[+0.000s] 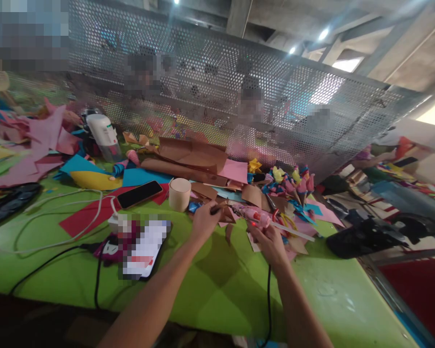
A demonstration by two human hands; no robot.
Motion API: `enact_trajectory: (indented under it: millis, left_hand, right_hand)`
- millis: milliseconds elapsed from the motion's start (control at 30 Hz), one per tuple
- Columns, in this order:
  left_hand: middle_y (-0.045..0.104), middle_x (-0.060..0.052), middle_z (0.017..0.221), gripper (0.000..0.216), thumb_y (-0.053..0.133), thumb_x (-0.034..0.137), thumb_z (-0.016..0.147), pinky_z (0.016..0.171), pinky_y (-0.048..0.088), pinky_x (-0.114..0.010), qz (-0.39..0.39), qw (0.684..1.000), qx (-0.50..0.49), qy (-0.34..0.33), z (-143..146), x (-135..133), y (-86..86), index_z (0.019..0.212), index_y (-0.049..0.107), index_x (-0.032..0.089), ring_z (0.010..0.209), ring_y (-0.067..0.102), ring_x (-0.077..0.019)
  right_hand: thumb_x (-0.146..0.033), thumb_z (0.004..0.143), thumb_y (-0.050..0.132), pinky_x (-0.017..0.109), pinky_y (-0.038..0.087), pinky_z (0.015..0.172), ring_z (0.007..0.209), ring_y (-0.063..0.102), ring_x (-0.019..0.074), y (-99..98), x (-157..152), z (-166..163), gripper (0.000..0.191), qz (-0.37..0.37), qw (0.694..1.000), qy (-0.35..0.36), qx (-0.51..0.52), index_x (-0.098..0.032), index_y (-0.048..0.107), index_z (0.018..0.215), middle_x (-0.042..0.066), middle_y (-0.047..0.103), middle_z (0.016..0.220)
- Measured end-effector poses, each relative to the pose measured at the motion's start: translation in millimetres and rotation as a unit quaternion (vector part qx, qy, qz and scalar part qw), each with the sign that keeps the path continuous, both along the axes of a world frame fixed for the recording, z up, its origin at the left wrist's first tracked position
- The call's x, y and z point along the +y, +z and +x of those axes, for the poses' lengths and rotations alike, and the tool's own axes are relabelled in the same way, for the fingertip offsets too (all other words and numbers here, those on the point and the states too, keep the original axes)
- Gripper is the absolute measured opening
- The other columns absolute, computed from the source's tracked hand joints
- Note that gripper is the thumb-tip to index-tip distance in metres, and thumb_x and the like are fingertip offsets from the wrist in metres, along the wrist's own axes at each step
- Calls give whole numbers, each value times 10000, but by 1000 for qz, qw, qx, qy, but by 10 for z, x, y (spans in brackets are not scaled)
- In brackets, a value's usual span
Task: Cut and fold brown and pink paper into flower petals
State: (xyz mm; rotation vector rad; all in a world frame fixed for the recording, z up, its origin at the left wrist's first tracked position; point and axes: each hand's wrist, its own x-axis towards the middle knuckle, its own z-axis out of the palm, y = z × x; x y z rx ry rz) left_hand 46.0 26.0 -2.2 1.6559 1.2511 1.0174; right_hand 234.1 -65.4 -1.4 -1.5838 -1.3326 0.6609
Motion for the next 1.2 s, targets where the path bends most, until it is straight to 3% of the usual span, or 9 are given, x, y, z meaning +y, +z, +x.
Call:
enact_trajectory:
  millis: [267,567,1200]
  left_hand:
    - [615,16,652,75,608,244,773,621,392,-225,8,1000,-10,6,-15,5,0,737,650,193,681,552,-151]
    - [597,20,647,117,609,277,775,606,372,-226,12,1000,-15,15,-34,0,18,702,626,187,653,526,-142]
    - [598,8,634,151,595,304,804,599,355,-231,17,999,-7,28,-64,8,63,703,617,194,648,520,-149]
  right_hand:
    - [-640,802,611,255,266,461,500,375,129,-3,-9,-10,458,6,1000,4,0,-210,534,664,-29,427,502]
    - [-581,811,620,257,256,480,503,353,120,34,-26,-24,441,-3,1000,-5,-14,-211,484,613,-28,423,519]
    - [-615,827,617,257,263,464,482,376,119,-40,-26,24,458,-3,1000,-2,-23,-202,527,652,-27,461,515]
